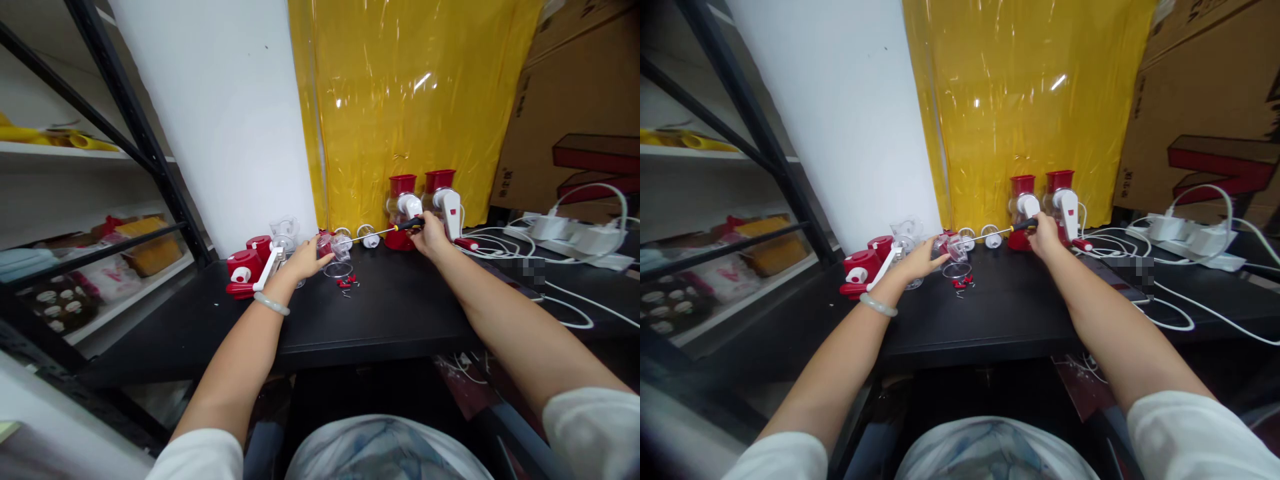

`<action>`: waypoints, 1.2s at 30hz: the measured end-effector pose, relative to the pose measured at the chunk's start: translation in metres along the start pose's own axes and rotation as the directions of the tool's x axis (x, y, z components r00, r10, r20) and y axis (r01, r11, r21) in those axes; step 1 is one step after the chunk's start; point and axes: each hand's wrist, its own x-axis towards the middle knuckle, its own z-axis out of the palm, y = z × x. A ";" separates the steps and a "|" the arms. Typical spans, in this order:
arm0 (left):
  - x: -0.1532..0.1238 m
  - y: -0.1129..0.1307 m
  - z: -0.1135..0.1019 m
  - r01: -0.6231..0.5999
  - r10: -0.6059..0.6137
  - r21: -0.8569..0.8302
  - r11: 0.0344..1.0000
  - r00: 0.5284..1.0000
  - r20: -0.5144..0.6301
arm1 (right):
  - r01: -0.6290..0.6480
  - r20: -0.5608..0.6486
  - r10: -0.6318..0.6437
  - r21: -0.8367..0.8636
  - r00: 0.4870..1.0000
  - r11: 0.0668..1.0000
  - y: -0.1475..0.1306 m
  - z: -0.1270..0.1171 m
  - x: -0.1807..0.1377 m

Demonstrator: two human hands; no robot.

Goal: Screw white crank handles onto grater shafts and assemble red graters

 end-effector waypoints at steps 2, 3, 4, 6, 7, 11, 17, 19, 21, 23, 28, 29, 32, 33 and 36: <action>0.000 -0.001 0.001 -0.004 0.003 -0.023 1.000 1.000 -0.014 | -0.026 -0.064 0.026 -0.001 0.998 1.000 -0.002 0.003 -0.003; 0.000 -0.001 0.001 -0.007 0.006 -0.035 0.999 1.000 -0.020 | -0.022 -0.068 0.022 0.000 0.997 1.000 -0.003 0.004 -0.004; 0.001 -0.002 0.001 -0.010 0.009 -0.047 0.999 1.000 -0.026 | -0.018 -0.068 0.018 0.002 0.998 1.000 -0.003 0.006 -0.005; 0.001 -0.003 0.002 -0.016 0.014 -0.063 0.998 1.000 -0.028 | -0.020 -0.077 0.020 0.006 0.997 1.000 -0.003 0.007 -0.006; 0.001 -0.003 0.002 -0.016 0.014 -0.068 0.998 1.000 -0.028 | -0.021 -0.082 0.021 0.007 0.996 1.000 -0.004 0.007 -0.007; 0.002 -0.005 0.001 -0.007 0.004 -0.094 0.996 0.999 -0.035 | -0.013 -0.092 0.014 0.013 0.996 1.000 -0.004 0.008 -0.009; 0.003 -0.005 0.000 -0.018 0.002 -0.141 0.990 0.994 -0.110 | -0.014 -0.122 0.015 0.011 0.992 1.000 -0.008 0.010 -0.011; 0.004 -0.004 -0.002 -0.012 -0.001 -0.098 0.995 0.992 -0.130 | -0.015 -0.128 0.017 0.016 0.992 1.000 -0.009 0.010 -0.011; 0.004 -0.003 -0.005 -0.003 -0.002 -0.038 0.999 0.990 -0.140 | -0.014 -0.132 0.017 0.025 0.991 1.000 -0.009 0.011 -0.011; 0.004 -0.001 -0.008 0.002 -0.002 0.001 1.000 0.988 -0.152 | -0.012 -0.131 0.017 0.035 0.991 0.999 -0.008 0.012 -0.012; 0.003 0.003 -0.015 0.007 -0.002 0.026 1.000 0.984 -0.176 | -0.012 -0.110 0.018 0.058 0.994 0.998 -0.003 0.012 -0.011; 0.003 0.004 -0.016 0.008 -0.003 0.030 1.000 0.984 -0.178 | -0.010 -0.104 0.016 0.062 0.994 0.998 -0.002 0.011 -0.010; 0.002 0.004 -0.017 0.015 -0.005 0.054 0.998 0.983 -0.182 | 0.032 -0.088 -0.026 0.068 0.996 0.997 0.000 0.010 -0.008; 0.002 0.004 -0.017 0.017 -0.005 0.062 0.998 0.983 -0.185 | 0.055 -0.082 -0.050 0.053 0.995 0.997 0.000 0.009 -0.008; 0.003 0.001 -0.017 0.012 0.002 0.070 0.997 0.980 -0.200 | 0.105 -0.054 -0.108 -0.054 0.993 0.993 0.001 0.009 -0.010</action>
